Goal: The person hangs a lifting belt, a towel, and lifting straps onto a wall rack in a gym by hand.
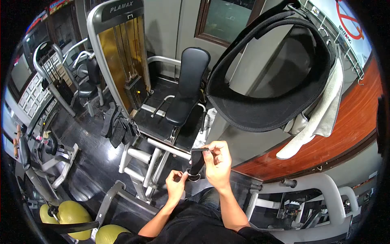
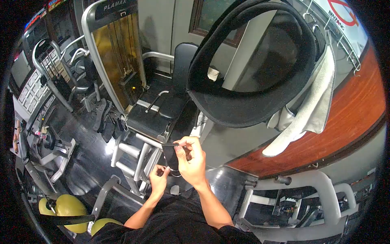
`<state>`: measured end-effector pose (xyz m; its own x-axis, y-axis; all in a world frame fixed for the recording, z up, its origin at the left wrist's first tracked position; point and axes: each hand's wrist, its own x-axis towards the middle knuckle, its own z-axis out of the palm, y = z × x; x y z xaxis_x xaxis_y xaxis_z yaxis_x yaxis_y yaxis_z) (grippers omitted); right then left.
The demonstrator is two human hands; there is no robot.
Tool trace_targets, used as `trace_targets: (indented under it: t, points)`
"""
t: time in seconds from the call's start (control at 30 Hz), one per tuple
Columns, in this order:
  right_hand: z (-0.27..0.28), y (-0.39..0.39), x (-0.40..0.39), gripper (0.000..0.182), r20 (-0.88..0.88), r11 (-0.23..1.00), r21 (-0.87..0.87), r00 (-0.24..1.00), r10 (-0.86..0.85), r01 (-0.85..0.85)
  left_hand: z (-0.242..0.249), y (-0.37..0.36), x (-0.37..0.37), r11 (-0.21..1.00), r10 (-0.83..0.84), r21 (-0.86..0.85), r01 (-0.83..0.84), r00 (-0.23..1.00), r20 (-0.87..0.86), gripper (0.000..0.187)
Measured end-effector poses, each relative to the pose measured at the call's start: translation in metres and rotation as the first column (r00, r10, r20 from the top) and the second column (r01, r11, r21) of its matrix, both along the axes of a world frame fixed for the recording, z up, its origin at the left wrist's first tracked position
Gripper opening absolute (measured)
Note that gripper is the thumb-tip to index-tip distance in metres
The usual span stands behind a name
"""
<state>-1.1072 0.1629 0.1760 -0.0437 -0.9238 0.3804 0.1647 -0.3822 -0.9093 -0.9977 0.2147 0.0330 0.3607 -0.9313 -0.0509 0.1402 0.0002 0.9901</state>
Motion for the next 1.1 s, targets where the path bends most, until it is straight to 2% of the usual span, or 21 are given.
trace_targets:
  t: [0.07, 0.13, 0.23, 0.27, 0.3, 0.33, 0.43, 0.5, 0.57, 0.6, 0.63, 0.67, 0.7, 0.73, 0.77, 0.83, 0.87, 0.9, 1.0, 1.07, 1.1]
  points:
    - [-0.001, 0.002, 0.001, 0.015, -0.006, 1.0, 0.014, 1.0, 0.0, 0.0, -0.005, 0.001, 0.001, 0.991, -0.066, 0.098, 0.088, 0.976, -0.208, 0.018]
    - [-0.001, 0.003, 0.002, 0.014, -0.08, 1.0, -0.021, 0.997, -0.018, 0.016, -0.01, -0.001, -0.001, 0.979, -0.118, 0.135, 0.15, 0.968, -0.219, 0.018]
    - [-0.001, 0.007, -0.001, 0.014, -0.085, 1.0, 0.02, 0.996, -0.008, 0.01, -0.01, -0.001, -0.005, 0.944, -0.198, 0.199, 0.263, 0.935, -0.295, 0.024]
    - [-0.002, 0.008, -0.002, 0.014, -0.084, 1.0, 0.024, 0.996, -0.01, 0.012, -0.015, 0.0, -0.005, 0.893, -0.201, 0.245, 0.379, 0.821, -0.535, 0.026]
    - [-0.002, 0.008, -0.002, 0.014, -0.066, 0.999, 0.038, 0.998, -0.003, 0.005, -0.021, 0.002, -0.005, 0.83, -0.165, 0.254, 0.497, 0.654, -0.739, 0.028]
    - [-0.002, 0.009, -0.003, 0.015, -0.047, 0.999, 0.051, 0.999, 0.004, -0.001, -0.025, 0.002, -0.007, 0.793, -0.197, 0.188, 0.579, 0.535, -0.821, 0.031]
    - [0.0, 0.016, -0.009, 0.014, -0.026, 0.995, 0.09, 0.999, 0.039, -0.036, -0.015, 0.0, -0.019, 0.709, -0.224, 0.28, 0.648, 0.583, -0.781, 0.032]
    - [0.005, 0.024, -0.015, 0.013, 0.017, 0.995, 0.088, 0.999, 0.036, -0.038, 0.012, 0.002, -0.025, 0.751, -0.222, 0.282, 0.597, 0.631, -0.744, 0.026]
    - [0.013, 0.03, -0.024, 0.013, -0.019, 1.0, -0.019, 1.0, -0.021, 0.021, 0.03, 0.002, -0.026, 0.874, -0.312, 0.121, 0.47, 0.736, -0.601, 0.019]
    - [0.015, 0.035, -0.032, 0.014, -0.021, 1.0, -0.017, 0.999, -0.025, 0.025, 0.01, -0.002, -0.025, 0.894, -0.328, 0.05, 0.446, 0.726, -0.604, 0.007]
    - [0.018, 0.039, -0.04, 0.014, -0.022, 0.999, -0.015, 0.999, -0.028, 0.028, 0.011, -0.004, -0.024, 0.893, -0.329, 0.05, 0.447, 0.726, -0.604, 0.007]
    - [0.014, 0.041, -0.048, 0.017, 0.023, 0.999, -0.042, 1.0, -0.009, 0.01, 0.014, -0.006, -0.022, 0.918, -0.331, 0.017, 0.397, 0.788, -0.52, 0.003]
    - [0.011, 0.043, -0.057, 0.024, -0.004, 0.999, -0.042, 1.0, -0.004, 0.004, 0.019, -0.01, -0.021, 0.937, -0.323, -0.022, 0.348, 0.843, -0.43, 0.005]
    - [0.014, 0.045, -0.061, 0.026, 0.018, 0.999, -0.048, 1.0, -0.01, 0.011, 0.038, -0.011, -0.021, 0.948, -0.311, -0.081, 0.307, 0.843, -0.439, 0.015]
    - [0.02, 0.048, -0.064, 0.029, 0.041, 0.998, -0.055, 0.999, -0.016, 0.018, 0.044, -0.011, -0.019, 0.948, -0.312, -0.082, 0.308, 0.842, -0.44, 0.015]
    - [0.024, 0.046, -0.067, 0.028, 0.074, 0.998, -0.068, 0.997, 0.001, 0.004, 0.051, -0.011, -0.014, 0.937, -0.331, -0.187, 0.295, 0.92, -0.208, 0.018]
    - [0.021, 0.044, -0.071, 0.027, -0.009, 0.995, -0.099, 1.0, -0.014, 0.013, 0.053, -0.011, -0.012, 0.929, -0.335, -0.221, 0.298, 0.93, -0.153, 0.021]
    - [0.019, 0.042, -0.073, 0.025, -0.09, 0.991, -0.132, 0.995, -0.031, 0.019, 0.057, -0.012, -0.012, 0.928, -0.335, -0.223, 0.298, 0.93, -0.153, 0.021]
    - [0.016, 0.041, -0.071, 0.023, -0.075, 0.992, -0.127, 0.997, -0.023, 0.013, 0.067, -0.013, -0.012, 0.923, -0.321, -0.274, 0.268, 0.932, -0.167, 0.022]
    - [0.013, 0.04, -0.071, 0.023, -0.085, 0.991, -0.134, 0.996, -0.025, 0.014, 0.069, -0.013, -0.008, 0.928, -0.364, -0.152, 0.339, 0.911, -0.195, 0.022]
    - [0.012, 0.039, -0.071, 0.023, -0.105, 0.99, -0.138, 0.994, -0.024, 0.009, 0.068, -0.014, -0.01, 0.929, -0.362, -0.154, 0.336, 0.911, -0.195, 0.022]
